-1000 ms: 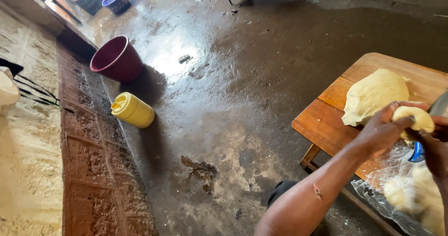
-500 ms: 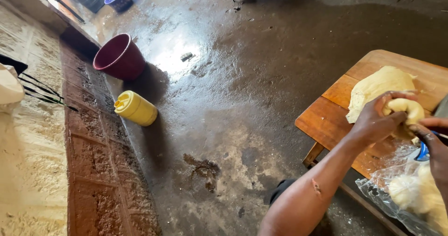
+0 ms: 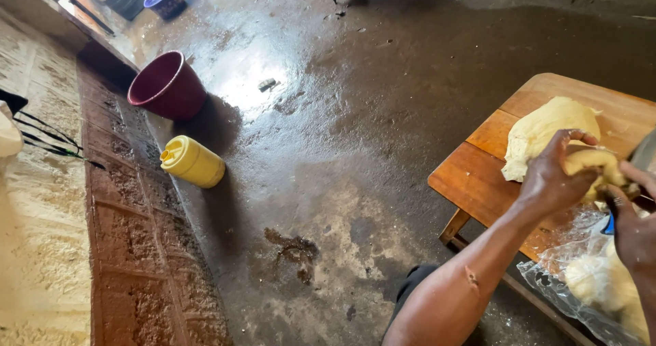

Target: Cutting dough into small pieces and rolling them into uniform balls on a wooden table

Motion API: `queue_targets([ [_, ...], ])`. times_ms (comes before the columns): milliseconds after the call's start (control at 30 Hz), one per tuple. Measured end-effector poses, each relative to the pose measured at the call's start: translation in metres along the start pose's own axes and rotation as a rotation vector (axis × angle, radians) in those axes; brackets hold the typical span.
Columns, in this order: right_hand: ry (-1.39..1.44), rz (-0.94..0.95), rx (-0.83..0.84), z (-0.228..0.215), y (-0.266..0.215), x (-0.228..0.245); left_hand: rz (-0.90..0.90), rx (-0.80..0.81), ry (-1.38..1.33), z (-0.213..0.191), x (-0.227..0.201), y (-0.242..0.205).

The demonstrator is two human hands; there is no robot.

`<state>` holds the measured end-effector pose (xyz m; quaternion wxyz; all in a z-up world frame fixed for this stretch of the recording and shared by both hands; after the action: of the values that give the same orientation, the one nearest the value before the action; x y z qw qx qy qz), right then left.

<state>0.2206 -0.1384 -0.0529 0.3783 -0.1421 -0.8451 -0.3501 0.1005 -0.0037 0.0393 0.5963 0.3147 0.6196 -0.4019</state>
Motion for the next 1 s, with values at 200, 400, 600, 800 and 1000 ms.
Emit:
queue_targets([
  [200, 0.253, 0.38, 0.035, 0.002, 0.005, 0.008, 0.281, 0.044, -0.383, 0.008, 0.048, 0.038],
  [400, 0.167, 0.159, -0.141, -0.018, 0.005, -0.035, 0.191, 0.232, -0.417, 0.032, 0.009, 0.009],
  [600, -0.327, 0.348, 0.097, -0.031, 0.035, 0.17, -0.044, 0.017, -0.121, 0.006, -0.009, -0.001],
  [800, 0.144, 0.459, -0.025, -0.032, 0.034, 0.142, 0.144, 0.14, -0.486, 0.013, 0.004, 0.007],
  [1000, 0.002, 0.407, -0.093, -0.039, 0.016, 0.012, 0.181, 0.247, -0.575, 0.043, 0.017, 0.012],
])
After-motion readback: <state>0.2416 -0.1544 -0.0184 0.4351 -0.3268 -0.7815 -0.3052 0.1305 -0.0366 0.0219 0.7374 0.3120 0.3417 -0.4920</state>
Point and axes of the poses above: each hand's wrist, its own y-axis towards the middle knuckle, its own z-axis out of the palm, x = y × z, the point moved 5 cm from there along y, towards the middle knuckle, and after that the axes turned 9 degrees about x, right-handed, at the moved point
